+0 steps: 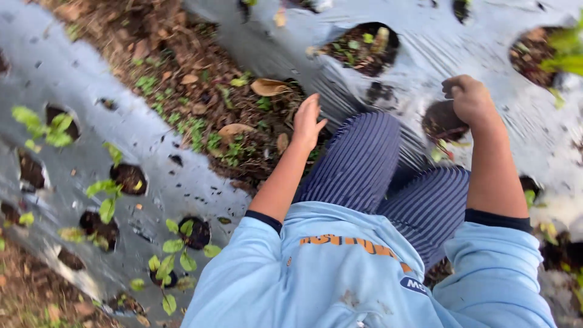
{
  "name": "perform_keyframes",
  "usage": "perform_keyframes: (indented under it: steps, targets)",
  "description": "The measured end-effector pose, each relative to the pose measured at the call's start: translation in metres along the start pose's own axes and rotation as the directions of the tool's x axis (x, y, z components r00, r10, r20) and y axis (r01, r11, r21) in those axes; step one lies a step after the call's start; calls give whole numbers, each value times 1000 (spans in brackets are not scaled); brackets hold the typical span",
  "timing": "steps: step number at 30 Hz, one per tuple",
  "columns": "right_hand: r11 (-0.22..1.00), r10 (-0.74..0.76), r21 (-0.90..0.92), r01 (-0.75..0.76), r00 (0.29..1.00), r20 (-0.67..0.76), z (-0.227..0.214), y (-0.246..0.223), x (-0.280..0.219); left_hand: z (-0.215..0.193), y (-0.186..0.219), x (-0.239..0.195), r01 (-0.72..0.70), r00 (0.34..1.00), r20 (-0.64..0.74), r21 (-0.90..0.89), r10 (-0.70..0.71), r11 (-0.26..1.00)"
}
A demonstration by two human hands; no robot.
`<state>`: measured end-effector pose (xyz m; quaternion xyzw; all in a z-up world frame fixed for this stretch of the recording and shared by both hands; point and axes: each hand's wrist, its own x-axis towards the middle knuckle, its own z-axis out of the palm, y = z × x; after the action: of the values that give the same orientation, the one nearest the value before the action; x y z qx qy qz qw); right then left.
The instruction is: Planting seedlings into holes in a plastic-covered field bed
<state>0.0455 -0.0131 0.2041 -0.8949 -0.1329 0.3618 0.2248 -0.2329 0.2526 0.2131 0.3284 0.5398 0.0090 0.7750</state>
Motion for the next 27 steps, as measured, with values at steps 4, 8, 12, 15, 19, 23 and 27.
perform_keyframes:
  steps: [4, 8, 12, 15, 19, 23, 27]
  targets:
    - [965, 98, -244, -97, 995, -9, 16, 173, 30, 120, -105, 77, -112, 948, 299, 3, 106, 994]
    - [959, -146, -263, 104, 979, -144, 62, 293, 62, 206, -216, 115, -706, 695, 665, 560, 274, 433]
    - [978, -210, -50, 204, 945, -252, 83, 266, 38, 242, -232, 87, -767, 610, 784, 620, 114, -163]
    - [996, -33, 69, 57, 951, -306, 102, 253, 44, 262, -244, 98, -735, 613, 785, 607, 85, -302]
    - [992, 48, 128, -9, 951, -307, 109, 229, 38, 259, -272, 145, -761, 554, 805, 593, 213, -261]
    - [982, 131, 174, -73, 927, -351, 112, 212, 42, 245, -259, 170, -699, 711, 679, 712, 183, 67]
    - [965, 263, 152, -215, 806, -531, 128, 220, 77, 226, -275, 208, -691, 723, 666, 695, 183, 198]
